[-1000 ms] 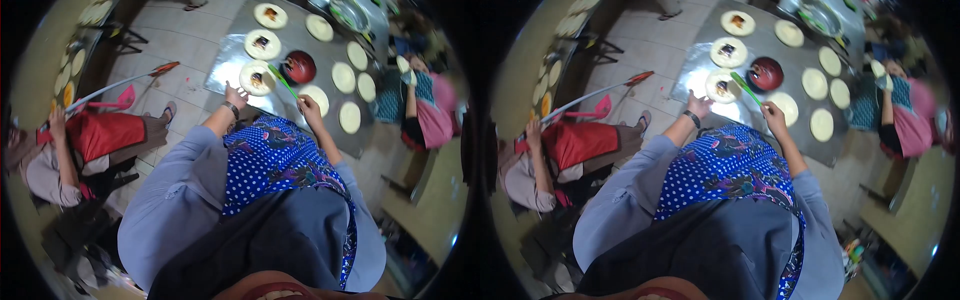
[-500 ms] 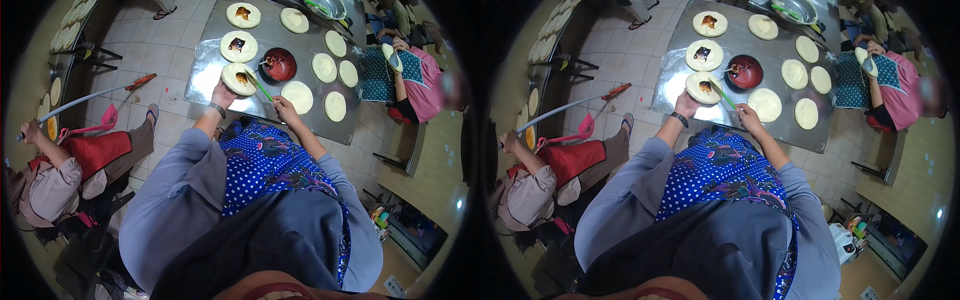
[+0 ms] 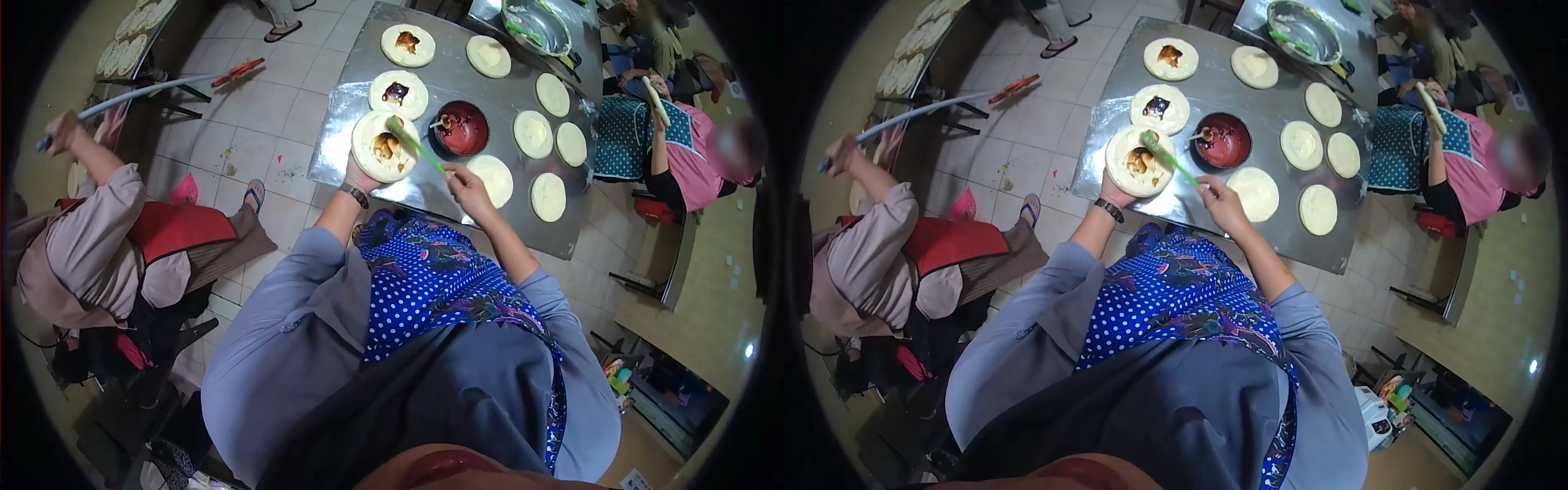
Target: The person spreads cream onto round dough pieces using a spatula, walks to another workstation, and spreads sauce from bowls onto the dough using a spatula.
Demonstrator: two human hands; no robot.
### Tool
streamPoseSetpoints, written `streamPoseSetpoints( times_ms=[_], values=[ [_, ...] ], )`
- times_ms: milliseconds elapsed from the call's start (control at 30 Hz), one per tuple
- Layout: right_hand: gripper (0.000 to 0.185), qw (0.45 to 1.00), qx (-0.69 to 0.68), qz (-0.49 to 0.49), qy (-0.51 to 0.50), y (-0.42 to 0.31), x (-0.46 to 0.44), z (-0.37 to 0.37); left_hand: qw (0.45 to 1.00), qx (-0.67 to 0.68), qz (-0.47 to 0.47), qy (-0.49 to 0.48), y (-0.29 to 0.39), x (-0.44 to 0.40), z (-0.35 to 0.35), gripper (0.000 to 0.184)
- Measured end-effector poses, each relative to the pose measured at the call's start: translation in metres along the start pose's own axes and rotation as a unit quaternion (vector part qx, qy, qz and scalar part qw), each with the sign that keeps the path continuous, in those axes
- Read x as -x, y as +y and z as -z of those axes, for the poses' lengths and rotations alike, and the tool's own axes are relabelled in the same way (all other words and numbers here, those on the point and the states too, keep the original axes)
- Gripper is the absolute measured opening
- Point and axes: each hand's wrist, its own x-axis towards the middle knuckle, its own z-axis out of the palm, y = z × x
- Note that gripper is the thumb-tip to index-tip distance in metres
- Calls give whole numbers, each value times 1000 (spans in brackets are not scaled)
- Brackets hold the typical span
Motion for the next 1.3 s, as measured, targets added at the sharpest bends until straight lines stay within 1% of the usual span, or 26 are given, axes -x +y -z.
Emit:
streamPoseSetpoints(
  times_ms=[67, 133, 167, 233, 267, 333, 367, 400, 467, 500, 533, 600, 667, 700, 733, 800, 833, 867, 933, 967, 1067, 1100, 1133, 1200, 1267, 1300],
  values=[
    [24, 995, 87, 33, -32, -11, 11, -9, 998, -28, -38, 28, 0, 3, -26, 54],
    [24, 983, 122, 126, -48, -29, 30, -7, 999, -12, -40, -11, 7, 5, -25, 54],
    [24, 982, 122, 135, -49, -35, 35, -1, 998, -26, -47, -19, 11, 9, -22, 54],
    [24, 935, 264, 234, 32, -41, 41, 24, 998, -19, -42, -32, 18, 14, -27, 56],
    [24, 934, 263, 240, 36, -43, 42, 36, 998, -42, -47, -31, 18, 16, -29, 55],
    [25, 885, 340, 283, 143, -48, 47, 55, 997, -53, -28, -40, 16, 25, -43, 55],
    [27, 880, 336, 294, 161, -51, 48, 58, 997, -57, -30, -44, 15, 28, -49, 55],
    [27, 878, 336, 297, 165, -54, 48, 55, 997, -51, -16, -49, 11, 31, -59, 53],
    [31, 861, 338, 367, 100, -62, 47, 42, 997, -49, 9, -54, 2, 32, -66, 51],
    [33, 853, 345, 379, 101, -58, 42, 34, 996, -47, 21, -67, -3, 33, -72, 52],
    [33, 851, 345, 382, 108, -59, 40, 30, 995, -45, 32, -79, -9, 37, -79, 52],
    [32, 869, 336, 308, 194, -63, 38, 27, 996, -46, 27, -76, -15, 37, -88, 51],
    [31, 872, 340, 288, 203, -62, 50, 25, 995, -38, -26, -92, -15, 36, -94, 50],
    [30, 887, 291, 299, 196, -51, 56, 21, 992, -48, -66, -91, -16, 33, -98, 49],
    [29, 900, 242, 310, 188, -46, 64, 18, 992, -50, -69, -97, -13, 30, -98, 49],
    [25, 953, 157, 254, 44, -45, 86, 15, 987, -76, -105, -97, -8, 31, -104, 54],
    [23, 965, 87, 248, -5, -48, 92, 14, 988, -81, -97, -94, -7, 39, -114, 54],
    [23, 963, 90, 254, -6, -55, 91, 15, 986, -81, -102, -99, -5, 39, -113, 54],
    [23, 991, -17, 132, 20, -67, 89, 19, 992, -56, -86, -71, -4, 40, -115, 54],
    [22, 985, -20, 154, 68, -66, 78, 19, 992, -55, -78, -88, -6, 41, -116, 54],
    [21, 976, 34, 189, 101, -59, 70, 3, 990, -68, -83, -89, -19, 29, -122, 53],
    [21, 981, 23, 186, 43, -76, 85, 3, 989, -86, -87, -86, -20, 30, -125, 53],
    [20, 978, 12, 210, -18, -82, 94, 4, 977, -24, -55, -202, -20, 35, -122, 54],
    [20, 983, 4, 178, -50, -91, 97, 13, 976, -116, -73, -170, -21, 38, -120, 50],
    [21, 975, -39, 209, 66, -92, 81, 20, 987, -101, -68, -106, -23, 37, -131, 56],
    [20, 980, -29, 184, 78, -95, 76, 26, 985, -114, -81, -100, -28, 38, -133, 58]
  ],
)
